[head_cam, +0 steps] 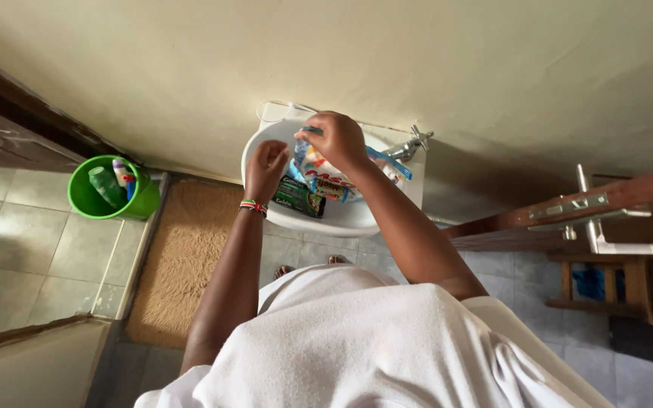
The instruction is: Organizing soap and detergent by moving them from a bathroom to a balcony storage area.
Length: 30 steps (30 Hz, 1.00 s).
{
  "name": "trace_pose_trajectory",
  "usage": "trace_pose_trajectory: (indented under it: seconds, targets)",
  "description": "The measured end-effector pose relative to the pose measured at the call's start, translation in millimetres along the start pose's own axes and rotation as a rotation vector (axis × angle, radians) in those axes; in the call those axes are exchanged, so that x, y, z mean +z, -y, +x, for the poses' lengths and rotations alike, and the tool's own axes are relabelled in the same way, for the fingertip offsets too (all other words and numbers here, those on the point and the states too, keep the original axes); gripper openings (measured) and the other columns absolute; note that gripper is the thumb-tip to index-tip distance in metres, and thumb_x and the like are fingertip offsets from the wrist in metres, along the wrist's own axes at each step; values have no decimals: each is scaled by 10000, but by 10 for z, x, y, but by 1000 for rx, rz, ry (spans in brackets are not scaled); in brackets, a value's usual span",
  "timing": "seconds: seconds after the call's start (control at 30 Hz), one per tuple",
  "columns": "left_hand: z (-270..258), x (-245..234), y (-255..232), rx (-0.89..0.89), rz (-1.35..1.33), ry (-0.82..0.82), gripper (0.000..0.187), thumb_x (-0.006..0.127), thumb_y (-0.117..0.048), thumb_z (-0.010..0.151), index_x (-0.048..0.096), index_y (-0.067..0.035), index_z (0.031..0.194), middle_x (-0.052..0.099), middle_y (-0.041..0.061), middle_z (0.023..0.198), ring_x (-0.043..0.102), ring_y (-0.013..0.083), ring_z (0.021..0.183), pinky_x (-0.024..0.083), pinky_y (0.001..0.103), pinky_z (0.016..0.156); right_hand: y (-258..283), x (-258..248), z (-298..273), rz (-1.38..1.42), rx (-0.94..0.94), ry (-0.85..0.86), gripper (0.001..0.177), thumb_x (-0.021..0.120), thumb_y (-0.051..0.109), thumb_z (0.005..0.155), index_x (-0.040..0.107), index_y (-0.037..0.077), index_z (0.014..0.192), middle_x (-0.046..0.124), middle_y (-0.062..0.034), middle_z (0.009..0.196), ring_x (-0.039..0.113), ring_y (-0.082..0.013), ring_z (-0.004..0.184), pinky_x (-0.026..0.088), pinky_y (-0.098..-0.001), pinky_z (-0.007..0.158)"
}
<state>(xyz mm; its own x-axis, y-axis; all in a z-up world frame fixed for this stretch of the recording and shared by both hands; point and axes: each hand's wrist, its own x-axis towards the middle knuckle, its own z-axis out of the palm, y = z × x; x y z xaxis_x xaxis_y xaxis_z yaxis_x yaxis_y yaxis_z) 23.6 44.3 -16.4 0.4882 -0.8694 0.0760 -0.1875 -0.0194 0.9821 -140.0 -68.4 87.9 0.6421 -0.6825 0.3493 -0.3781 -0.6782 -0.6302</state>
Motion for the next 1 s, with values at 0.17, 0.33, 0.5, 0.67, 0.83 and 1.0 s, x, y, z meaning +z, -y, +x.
trace_pose_trajectory:
  seconds: [0.17,0.33,0.5,0.67,0.83,1.0]
  targets:
    - [10,-127,667,44,669,171,216,735,-207,913,736,-102,1101,735,130,1115,701,327,1027,565,439,904,48,-114,-30,32,49,-41,233,770,298,914,776,65,932,745,-94,859,698,-268,725,528,-391,677]
    - [-72,16,283,-1,1050,555,548,834,-269,708,661,-154,1215,634,72,1301,572,282,1263,489,522,981,95,-171,-112,-44,-104,-122,206,749,274,942,773,70,953,753,-72,865,698,-255,743,505,-399,721]
    - [-88,144,290,12,1247,638,764,920,-379,620,585,-157,1269,570,64,1381,475,267,1384,443,508,1080,118,-245,-304,-372,-123,-258,372,806,386,778,752,66,957,744,-81,837,695,-278,738,461,-452,722]
    - [-36,224,340,-23,1287,699,776,919,-419,610,612,-205,1290,561,88,1370,496,306,1347,447,533,1059,-108,-210,-278,-312,-28,-151,343,812,374,866,749,52,966,743,-95,833,693,-292,731,479,-442,718]
    - [-72,237,38,-64,1281,725,804,923,-466,582,634,-301,1315,528,109,1375,490,354,1321,447,562,1035,-433,-144,-177,-263,-16,-130,366,795,386,899,740,33,974,740,-135,865,706,-316,755,521,-438,709]
    - [-201,161,-81,-37,1301,592,824,920,-464,523,648,-296,1283,554,86,1269,517,324,1256,457,521,991,-425,-195,-158,-166,-7,-118,355,764,378,920,739,31,991,741,-164,902,709,-353,784,542,-433,695]
